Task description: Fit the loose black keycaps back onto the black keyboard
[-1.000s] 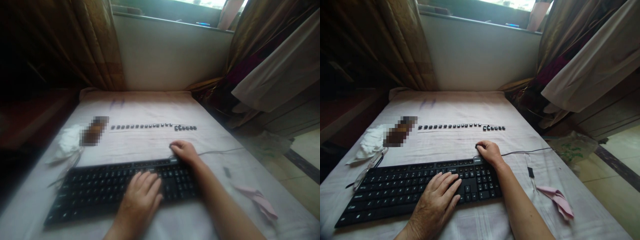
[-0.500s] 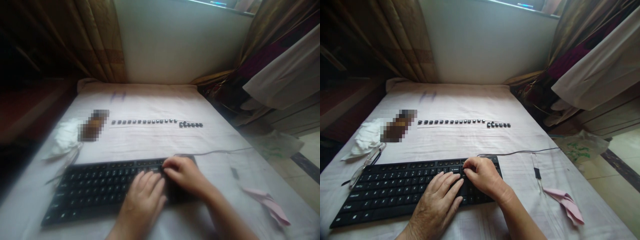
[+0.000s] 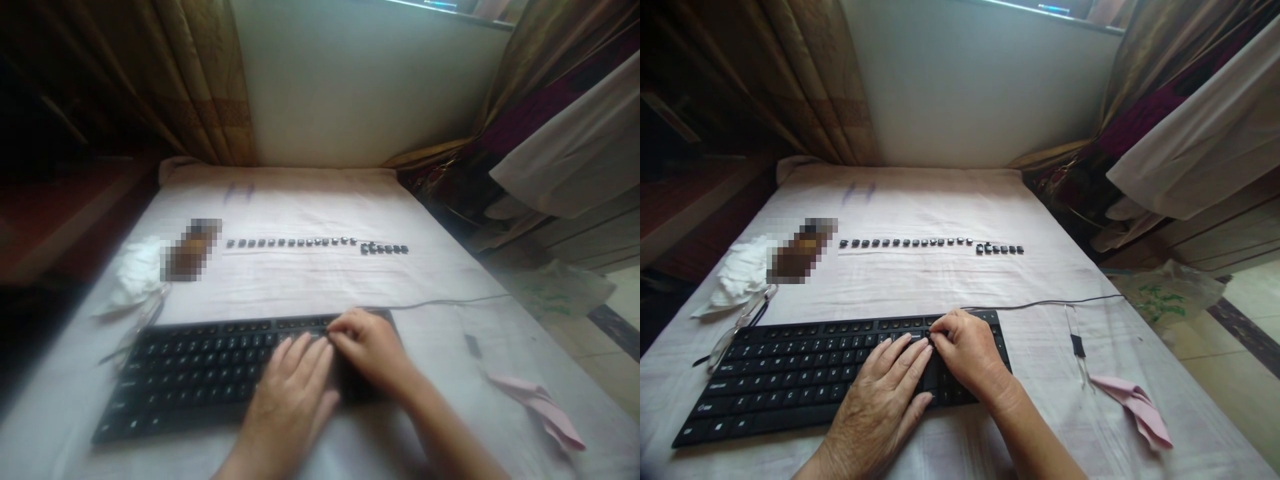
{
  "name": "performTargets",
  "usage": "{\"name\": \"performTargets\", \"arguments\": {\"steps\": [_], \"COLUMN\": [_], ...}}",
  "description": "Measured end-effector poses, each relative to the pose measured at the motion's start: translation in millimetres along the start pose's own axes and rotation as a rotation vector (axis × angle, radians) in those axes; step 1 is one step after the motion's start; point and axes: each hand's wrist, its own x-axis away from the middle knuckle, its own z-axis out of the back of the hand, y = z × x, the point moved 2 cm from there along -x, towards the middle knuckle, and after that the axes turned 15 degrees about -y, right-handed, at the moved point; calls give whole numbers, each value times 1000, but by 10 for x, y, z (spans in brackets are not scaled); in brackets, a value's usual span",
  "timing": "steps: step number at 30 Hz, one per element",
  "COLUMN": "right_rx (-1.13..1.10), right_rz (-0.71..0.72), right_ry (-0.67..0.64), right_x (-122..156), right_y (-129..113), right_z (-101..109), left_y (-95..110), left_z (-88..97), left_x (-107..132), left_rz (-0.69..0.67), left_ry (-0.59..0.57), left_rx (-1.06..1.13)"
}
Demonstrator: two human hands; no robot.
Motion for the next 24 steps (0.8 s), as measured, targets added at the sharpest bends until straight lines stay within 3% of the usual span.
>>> {"name": "performTargets", "arguments": {"steps": [17, 24], "right_rx": [6, 36], "right_rz": [-181, -195], "right_ry": [-130, -247], "right_x": [-100, -205], "right_y": [-38, -21], "right_z": [81, 159], "left_y": [14, 24], "left_z": [-34, -50], "left_x": [-2, 1], "left_rz": [22, 30], "left_ry": [-29, -32], "left_rx": [-14, -19]}}
